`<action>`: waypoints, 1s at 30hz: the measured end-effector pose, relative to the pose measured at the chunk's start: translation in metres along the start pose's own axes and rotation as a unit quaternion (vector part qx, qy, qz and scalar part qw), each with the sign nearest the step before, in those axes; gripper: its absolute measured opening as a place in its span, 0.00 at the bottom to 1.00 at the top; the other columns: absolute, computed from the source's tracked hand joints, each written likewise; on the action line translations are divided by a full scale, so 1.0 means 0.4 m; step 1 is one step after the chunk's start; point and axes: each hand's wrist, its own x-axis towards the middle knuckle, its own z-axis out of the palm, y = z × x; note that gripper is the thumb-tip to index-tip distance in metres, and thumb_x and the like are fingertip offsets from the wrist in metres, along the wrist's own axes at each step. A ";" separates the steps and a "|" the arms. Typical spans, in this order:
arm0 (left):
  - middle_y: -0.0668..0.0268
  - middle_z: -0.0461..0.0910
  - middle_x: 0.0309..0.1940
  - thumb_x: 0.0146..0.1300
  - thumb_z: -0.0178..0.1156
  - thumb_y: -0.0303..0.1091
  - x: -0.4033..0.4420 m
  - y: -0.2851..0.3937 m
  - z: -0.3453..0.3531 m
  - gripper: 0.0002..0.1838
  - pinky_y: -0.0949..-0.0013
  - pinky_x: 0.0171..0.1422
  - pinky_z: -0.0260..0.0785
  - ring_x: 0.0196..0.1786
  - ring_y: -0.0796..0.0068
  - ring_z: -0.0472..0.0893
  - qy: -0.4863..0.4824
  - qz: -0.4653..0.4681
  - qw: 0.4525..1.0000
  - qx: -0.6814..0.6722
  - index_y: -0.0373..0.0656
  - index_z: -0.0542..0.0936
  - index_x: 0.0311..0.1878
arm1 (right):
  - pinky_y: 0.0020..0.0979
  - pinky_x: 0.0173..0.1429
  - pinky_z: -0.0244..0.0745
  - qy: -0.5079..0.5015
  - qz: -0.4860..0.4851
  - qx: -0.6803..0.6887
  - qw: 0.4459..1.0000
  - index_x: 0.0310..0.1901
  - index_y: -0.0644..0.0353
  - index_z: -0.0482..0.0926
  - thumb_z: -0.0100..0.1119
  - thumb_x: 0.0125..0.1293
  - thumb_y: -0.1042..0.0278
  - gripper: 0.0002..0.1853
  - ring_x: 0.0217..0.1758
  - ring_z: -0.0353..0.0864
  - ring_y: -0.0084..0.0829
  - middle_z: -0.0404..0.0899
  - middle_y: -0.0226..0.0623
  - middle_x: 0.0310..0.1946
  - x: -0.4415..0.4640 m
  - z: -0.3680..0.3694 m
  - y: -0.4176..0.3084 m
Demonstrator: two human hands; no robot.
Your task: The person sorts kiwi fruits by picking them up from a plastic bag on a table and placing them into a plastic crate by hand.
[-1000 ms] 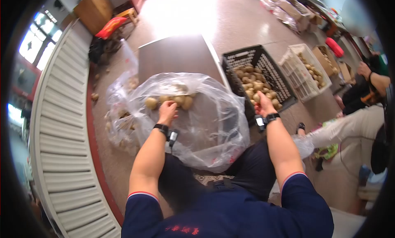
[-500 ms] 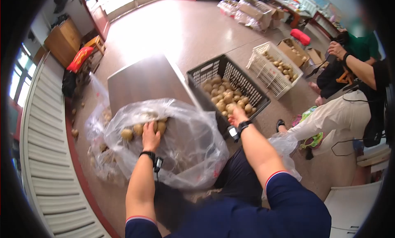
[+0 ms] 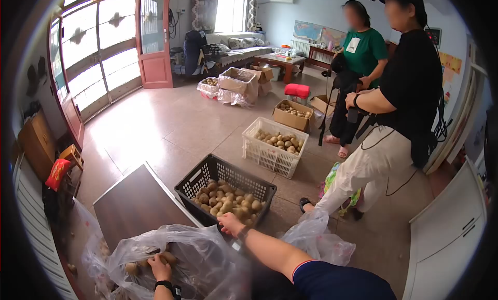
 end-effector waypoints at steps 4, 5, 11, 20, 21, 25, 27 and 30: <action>0.50 0.65 0.51 0.44 0.62 0.23 0.003 -0.029 0.016 0.26 0.56 0.63 0.68 0.55 0.45 0.73 -0.003 -0.034 0.999 -0.011 0.44 0.75 0.52 | 0.26 0.24 0.65 -0.006 -0.001 0.005 1.000 0.43 0.53 0.74 0.60 0.65 0.54 0.13 0.24 0.73 0.24 0.75 0.30 0.34 -0.021 0.002 -0.006; 0.50 0.65 0.51 0.44 0.62 0.23 0.010 -0.036 0.031 0.26 0.56 0.63 0.68 0.55 0.45 0.73 -0.003 -0.034 0.999 -0.010 0.44 0.75 0.52 | 0.26 0.23 0.64 -0.010 -0.004 0.005 1.000 0.43 0.53 0.74 0.60 0.65 0.55 0.13 0.24 0.73 0.24 0.75 0.30 0.34 -0.020 0.002 -0.008; 0.49 0.78 0.42 0.44 0.64 0.25 -0.002 -0.027 0.033 0.24 0.57 0.57 0.71 0.48 0.47 0.79 -0.010 -0.031 0.993 -0.110 0.40 0.74 0.49 | 0.26 0.23 0.65 -0.008 -0.013 -0.013 1.000 0.43 0.54 0.73 0.60 0.66 0.56 0.12 0.23 0.73 0.23 0.75 0.31 0.34 -0.027 0.011 -0.011; 0.53 0.81 0.37 0.44 0.68 0.31 0.013 -0.023 0.051 0.21 0.60 0.50 0.74 0.42 0.56 0.82 -0.021 -0.084 0.977 -0.197 0.36 0.75 0.42 | 0.30 0.30 0.72 0.051 -0.080 -0.055 0.994 0.52 0.59 0.73 0.61 0.65 0.56 0.20 0.27 0.78 0.27 0.79 0.35 0.34 -0.047 0.036 -0.021; 0.55 0.81 0.37 0.46 0.69 0.31 0.015 -0.023 0.055 0.20 0.62 0.49 0.74 0.40 0.60 0.82 -0.008 -0.070 0.970 -0.234 0.36 0.75 0.43 | 0.33 0.37 0.77 0.068 -0.113 -0.075 0.988 0.55 0.61 0.71 0.62 0.63 0.57 0.23 0.31 0.82 0.33 0.81 0.37 0.34 -0.034 0.043 -0.009; 0.61 0.80 0.37 0.54 0.68 0.30 0.005 0.005 0.054 0.16 0.67 0.45 0.75 0.38 0.71 0.80 -0.013 -0.066 0.935 -0.348 0.37 0.76 0.44 | 0.33 0.39 0.77 0.162 -0.292 -0.217 0.917 0.59 0.61 0.72 0.62 0.63 0.57 0.25 0.32 0.81 0.35 0.81 0.38 0.35 -0.038 0.068 0.006; 0.62 0.80 0.37 0.56 0.67 0.30 -0.011 0.057 0.026 0.15 0.68 0.44 0.76 0.38 0.73 0.79 -0.033 -0.077 0.928 -0.362 0.37 0.76 0.44 | 0.34 0.46 0.77 0.136 -0.307 -0.192 0.922 0.58 0.62 0.72 0.62 0.63 0.62 0.23 0.36 0.82 0.39 0.81 0.39 0.35 -0.118 0.087 -0.033; 0.63 0.79 0.38 0.63 0.64 0.31 0.006 0.016 0.078 0.13 0.67 0.41 0.78 0.37 0.73 0.80 -0.074 -0.088 0.903 -0.414 0.38 0.74 0.46 | 0.34 0.43 0.77 0.100 -0.412 -0.189 0.886 0.56 0.59 0.74 0.61 0.63 0.65 0.20 0.35 0.82 0.36 0.81 0.37 0.35 -0.151 0.112 -0.034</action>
